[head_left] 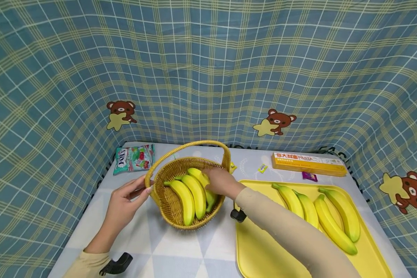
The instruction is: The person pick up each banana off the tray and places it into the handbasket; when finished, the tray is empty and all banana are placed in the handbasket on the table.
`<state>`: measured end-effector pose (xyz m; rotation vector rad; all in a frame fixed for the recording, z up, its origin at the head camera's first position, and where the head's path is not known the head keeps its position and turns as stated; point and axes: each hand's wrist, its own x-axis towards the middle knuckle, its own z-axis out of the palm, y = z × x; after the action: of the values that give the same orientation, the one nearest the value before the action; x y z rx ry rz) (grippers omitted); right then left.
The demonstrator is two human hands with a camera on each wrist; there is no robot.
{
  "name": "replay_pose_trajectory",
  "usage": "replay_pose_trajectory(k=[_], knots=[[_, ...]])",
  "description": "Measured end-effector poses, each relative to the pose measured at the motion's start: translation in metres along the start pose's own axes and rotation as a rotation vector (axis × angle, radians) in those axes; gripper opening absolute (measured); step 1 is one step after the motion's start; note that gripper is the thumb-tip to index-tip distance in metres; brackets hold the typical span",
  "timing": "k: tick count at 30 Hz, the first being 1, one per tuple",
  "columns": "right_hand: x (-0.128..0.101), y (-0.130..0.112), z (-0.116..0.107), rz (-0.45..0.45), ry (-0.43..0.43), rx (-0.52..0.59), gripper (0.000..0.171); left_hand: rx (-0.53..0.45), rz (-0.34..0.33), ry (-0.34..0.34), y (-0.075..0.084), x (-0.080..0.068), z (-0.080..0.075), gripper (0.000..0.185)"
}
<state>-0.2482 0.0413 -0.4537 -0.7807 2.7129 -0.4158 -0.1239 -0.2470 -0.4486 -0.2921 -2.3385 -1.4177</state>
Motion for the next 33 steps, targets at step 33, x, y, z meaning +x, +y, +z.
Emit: replay_pose_trajectory(k=[33], knots=[[-0.202, 0.159, -0.014, 0.287, 0.259, 0.159, 0.055, -0.003, 0.003, 0.013, 0.002, -0.002, 0.004, 0.044]])
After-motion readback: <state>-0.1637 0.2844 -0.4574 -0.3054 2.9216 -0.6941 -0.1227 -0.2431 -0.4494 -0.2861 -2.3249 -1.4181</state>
